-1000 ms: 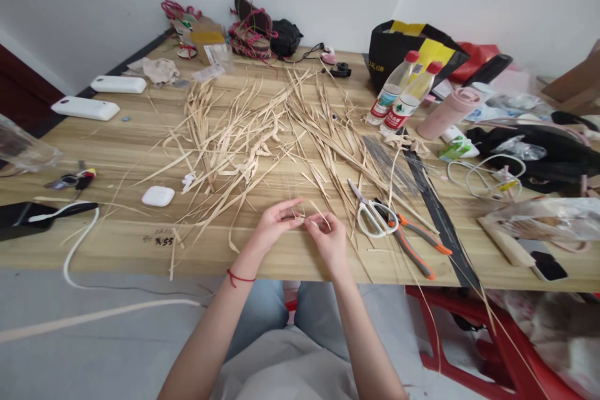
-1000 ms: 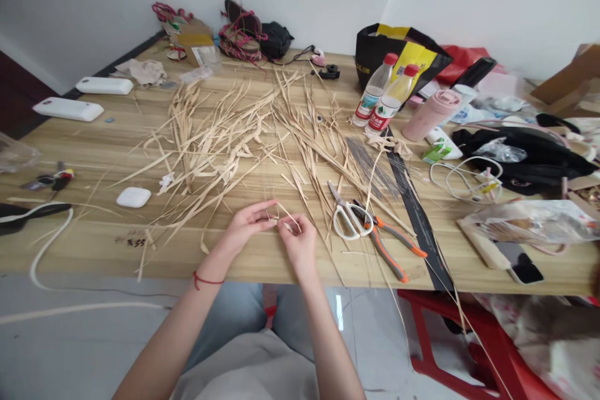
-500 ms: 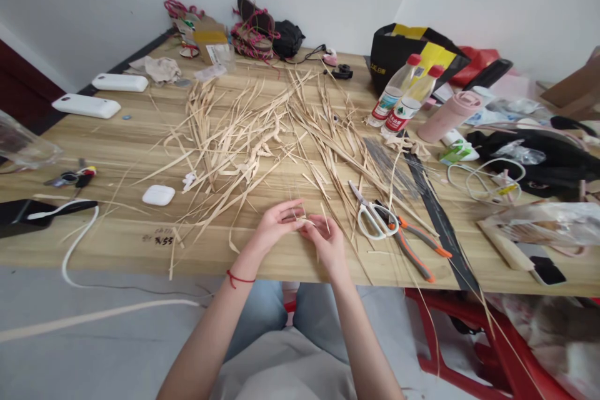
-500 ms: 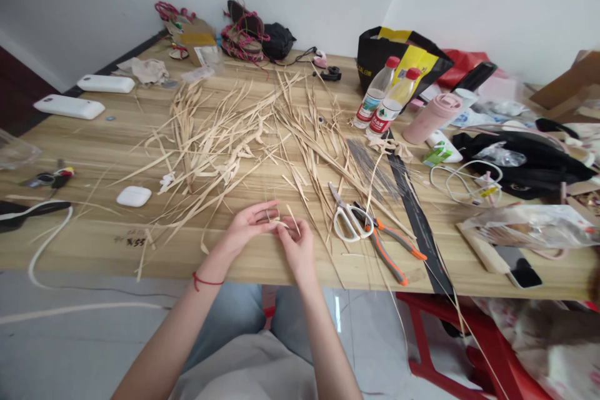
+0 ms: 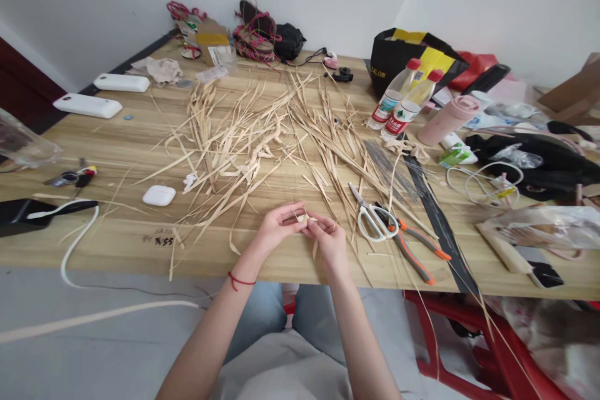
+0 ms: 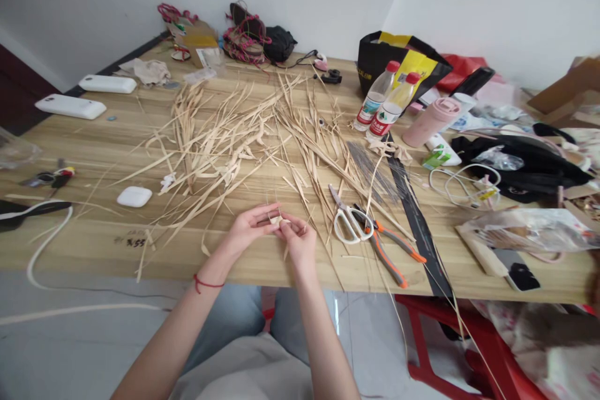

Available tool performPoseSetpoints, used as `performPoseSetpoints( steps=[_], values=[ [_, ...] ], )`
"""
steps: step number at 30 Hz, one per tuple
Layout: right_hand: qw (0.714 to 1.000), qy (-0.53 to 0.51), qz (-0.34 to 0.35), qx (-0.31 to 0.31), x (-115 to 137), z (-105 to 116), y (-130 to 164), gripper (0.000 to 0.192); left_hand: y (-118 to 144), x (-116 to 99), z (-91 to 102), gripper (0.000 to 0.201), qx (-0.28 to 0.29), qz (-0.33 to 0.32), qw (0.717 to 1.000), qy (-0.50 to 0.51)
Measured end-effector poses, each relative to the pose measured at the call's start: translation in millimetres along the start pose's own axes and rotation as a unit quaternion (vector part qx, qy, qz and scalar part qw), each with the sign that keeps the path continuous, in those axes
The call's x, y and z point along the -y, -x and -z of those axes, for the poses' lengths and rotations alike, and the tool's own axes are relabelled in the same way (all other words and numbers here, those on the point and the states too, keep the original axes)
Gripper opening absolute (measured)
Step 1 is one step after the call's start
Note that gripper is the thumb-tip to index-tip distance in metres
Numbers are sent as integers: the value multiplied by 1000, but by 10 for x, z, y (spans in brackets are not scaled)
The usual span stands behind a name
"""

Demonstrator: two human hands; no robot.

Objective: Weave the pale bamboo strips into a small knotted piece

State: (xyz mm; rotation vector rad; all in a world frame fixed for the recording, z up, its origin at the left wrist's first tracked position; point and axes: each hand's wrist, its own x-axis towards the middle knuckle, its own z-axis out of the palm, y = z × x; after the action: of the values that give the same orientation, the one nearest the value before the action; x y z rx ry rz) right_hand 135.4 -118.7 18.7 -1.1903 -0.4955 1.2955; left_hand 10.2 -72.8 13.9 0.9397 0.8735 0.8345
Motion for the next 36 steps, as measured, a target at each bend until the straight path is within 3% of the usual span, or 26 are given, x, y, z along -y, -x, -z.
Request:
performPoseSetpoints(
  steps=[8,15,23,36],
  values=[
    [1000,14,-8,9,49,-20,-47,34,14,-31,1,52,1,-2,1000,-6],
    [998,47,-27,9,93,20,-38,33,-11,18,47,61,21,5,1000,12],
    [996,80,26,-7,69,81,-16,34,-6,8,62,65,42,-3,999,8],
    [995,92,35,-1,1,103,27,31,12,-21,15,58,-9,-6,1000,-8]
  ],
)
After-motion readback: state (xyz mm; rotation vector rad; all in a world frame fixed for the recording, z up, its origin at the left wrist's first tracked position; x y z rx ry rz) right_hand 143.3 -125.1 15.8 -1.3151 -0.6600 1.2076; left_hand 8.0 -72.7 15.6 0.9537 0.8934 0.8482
